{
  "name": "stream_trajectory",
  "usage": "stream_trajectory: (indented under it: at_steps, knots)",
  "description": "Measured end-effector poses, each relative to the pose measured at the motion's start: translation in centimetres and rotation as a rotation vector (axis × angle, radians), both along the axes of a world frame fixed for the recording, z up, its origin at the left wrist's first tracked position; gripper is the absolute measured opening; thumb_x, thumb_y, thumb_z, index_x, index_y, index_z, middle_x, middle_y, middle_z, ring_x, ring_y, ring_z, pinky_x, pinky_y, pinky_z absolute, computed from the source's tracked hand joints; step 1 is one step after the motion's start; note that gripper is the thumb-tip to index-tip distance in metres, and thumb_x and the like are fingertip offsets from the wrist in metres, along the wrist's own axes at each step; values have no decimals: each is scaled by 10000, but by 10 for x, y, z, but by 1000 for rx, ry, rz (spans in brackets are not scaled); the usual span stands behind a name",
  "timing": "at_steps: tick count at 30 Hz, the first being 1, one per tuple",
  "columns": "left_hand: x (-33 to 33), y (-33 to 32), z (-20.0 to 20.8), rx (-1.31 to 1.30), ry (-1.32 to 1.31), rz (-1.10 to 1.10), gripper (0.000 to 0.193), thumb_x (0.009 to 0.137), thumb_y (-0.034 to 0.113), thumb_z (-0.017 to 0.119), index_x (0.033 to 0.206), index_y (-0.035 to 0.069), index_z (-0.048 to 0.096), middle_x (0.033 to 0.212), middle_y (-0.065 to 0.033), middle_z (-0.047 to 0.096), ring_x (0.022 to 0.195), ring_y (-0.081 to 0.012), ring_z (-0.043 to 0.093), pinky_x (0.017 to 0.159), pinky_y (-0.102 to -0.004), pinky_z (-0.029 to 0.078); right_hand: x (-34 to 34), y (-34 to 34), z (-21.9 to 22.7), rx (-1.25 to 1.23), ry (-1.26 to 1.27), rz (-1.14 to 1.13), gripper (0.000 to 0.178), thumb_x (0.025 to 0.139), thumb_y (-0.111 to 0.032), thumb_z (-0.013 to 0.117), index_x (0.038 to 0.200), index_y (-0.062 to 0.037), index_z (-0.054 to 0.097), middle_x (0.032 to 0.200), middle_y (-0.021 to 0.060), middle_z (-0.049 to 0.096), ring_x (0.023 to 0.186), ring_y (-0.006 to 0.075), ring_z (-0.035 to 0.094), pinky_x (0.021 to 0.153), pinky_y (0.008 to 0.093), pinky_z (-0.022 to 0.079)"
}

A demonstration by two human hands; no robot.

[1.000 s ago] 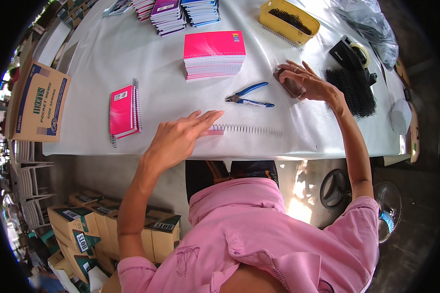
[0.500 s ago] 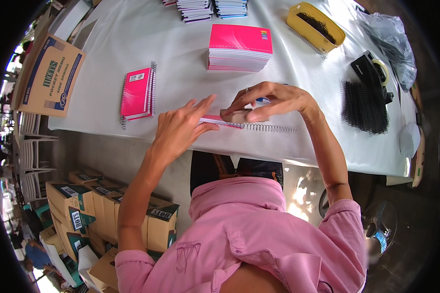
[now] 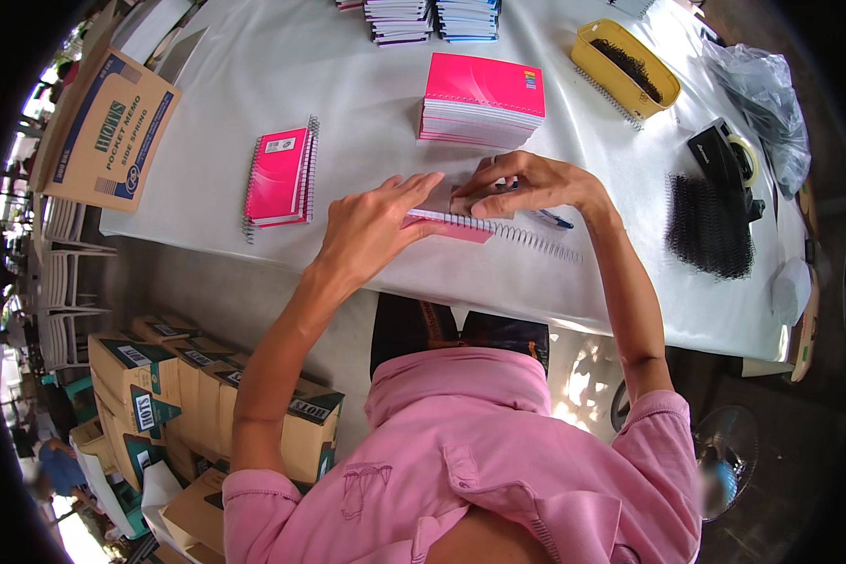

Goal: The person assembles spiral-bound notebooks by inserting a metal coil into the punched holes of a pink notebook cover and pages. They use pliers to secure the ends of the coil and a small block to smooth the binding. The finished notebooks are stacked on the table.

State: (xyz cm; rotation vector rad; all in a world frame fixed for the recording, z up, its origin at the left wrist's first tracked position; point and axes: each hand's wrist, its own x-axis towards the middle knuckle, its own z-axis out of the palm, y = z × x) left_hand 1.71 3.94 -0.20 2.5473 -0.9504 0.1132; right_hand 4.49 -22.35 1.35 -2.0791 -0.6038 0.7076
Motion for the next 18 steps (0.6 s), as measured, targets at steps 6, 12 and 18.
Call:
stream_trajectory:
  at_steps: [6, 12, 18]
  knots:
    - [1, -3, 4, -159, 90, 30, 811, 719, 304, 812, 1438, 183, 458, 1373, -97, 559, 1207, -296, 572, 904, -375, 537, 7, -5, -8, 317, 21, 36, 614, 809, -506, 719, 1138, 12, 698, 1093, 150, 682, 1048, 228, 608, 927, 340, 454]
    - [6, -3, -18, -541, 192, 106, 1065, 631, 196, 880, 1518, 170, 291, 1416, -183, 503, 1277, -325, 522, 973, -385, 514, 13, 5, -4, 256, -55, 76, 583, 854, -510, 626, 1128, -2, 711, 1134, 122, 684, 1038, 247, 604, 903, 341, 430]
    - [3, -3, -45, -829, 448, 170, 1124, 644, 184, 882, 1547, 184, 212, 1380, -196, 541, 1240, -313, 561, 908, -378, 548, 16, 0, -17, 470, 124, 30, 629, 806, -521, 700, 1149, 6, 698, 1068, 150, 682, 1016, 230, 618, 901, 329, 461]
